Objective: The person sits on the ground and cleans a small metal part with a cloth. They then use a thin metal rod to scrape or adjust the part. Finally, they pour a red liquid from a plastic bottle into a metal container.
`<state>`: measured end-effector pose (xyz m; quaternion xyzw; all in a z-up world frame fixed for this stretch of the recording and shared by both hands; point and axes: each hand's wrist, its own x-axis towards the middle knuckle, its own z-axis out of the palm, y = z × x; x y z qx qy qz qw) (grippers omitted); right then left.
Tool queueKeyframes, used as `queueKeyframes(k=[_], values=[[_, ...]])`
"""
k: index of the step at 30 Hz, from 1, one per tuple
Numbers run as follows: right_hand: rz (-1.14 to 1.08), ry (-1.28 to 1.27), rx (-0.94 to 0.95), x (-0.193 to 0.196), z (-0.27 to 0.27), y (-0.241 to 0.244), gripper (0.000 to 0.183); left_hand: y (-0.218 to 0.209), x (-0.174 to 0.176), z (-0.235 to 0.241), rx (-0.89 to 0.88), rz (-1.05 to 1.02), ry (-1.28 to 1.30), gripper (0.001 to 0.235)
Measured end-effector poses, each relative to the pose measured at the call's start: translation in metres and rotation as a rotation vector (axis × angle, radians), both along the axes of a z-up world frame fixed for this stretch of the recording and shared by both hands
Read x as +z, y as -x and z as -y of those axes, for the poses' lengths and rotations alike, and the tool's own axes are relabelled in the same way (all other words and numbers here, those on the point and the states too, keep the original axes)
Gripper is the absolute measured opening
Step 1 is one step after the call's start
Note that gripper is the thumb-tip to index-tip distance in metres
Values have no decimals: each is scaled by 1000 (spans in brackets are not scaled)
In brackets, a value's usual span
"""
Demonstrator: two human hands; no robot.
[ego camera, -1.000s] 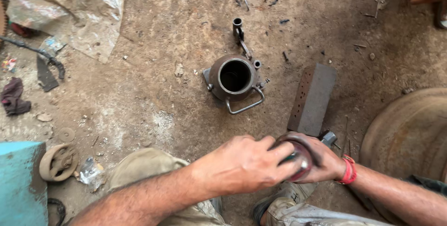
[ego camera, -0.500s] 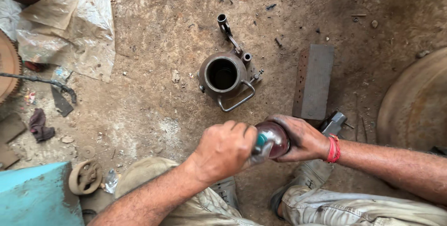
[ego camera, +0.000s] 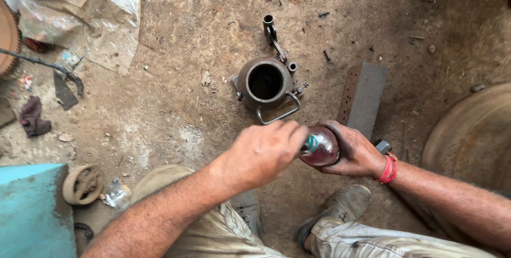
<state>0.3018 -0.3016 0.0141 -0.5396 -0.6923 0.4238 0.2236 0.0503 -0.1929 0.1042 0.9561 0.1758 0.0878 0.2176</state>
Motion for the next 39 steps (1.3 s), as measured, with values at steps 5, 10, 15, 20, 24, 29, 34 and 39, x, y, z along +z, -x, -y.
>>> queueKeyframes(k=[5, 10, 15, 20, 24, 29, 34, 39], values=[[-22, 145, -69, 18, -17, 3, 83, 15, 3, -16, 176, -272, 306, 37], [-29, 287, 19, 37, -58, -1, 89, 11, -23, 26, -235, -733, 318, 16], [16, 555, 53, 49, -85, 2, 83, -6, -67, 80, -461, -751, 308, 27], [27, 828, -32, 53, -102, 3, 70, -17, -80, 85, -456, -705, 267, 27], [-9, 906, -85, 51, -115, 2, 67, -21, -76, 78, -442, -689, 251, 27], [74, 1011, -89, 53, -128, 1, 67, -26, -69, 73, -507, -730, 215, 29], [22, 1038, -67, 49, -132, 1, 73, -30, -78, 70, -483, -705, 223, 28], [-7, 1046, -84, 44, -127, -6, 76, -44, -87, 67, -467, -667, 229, 29]])
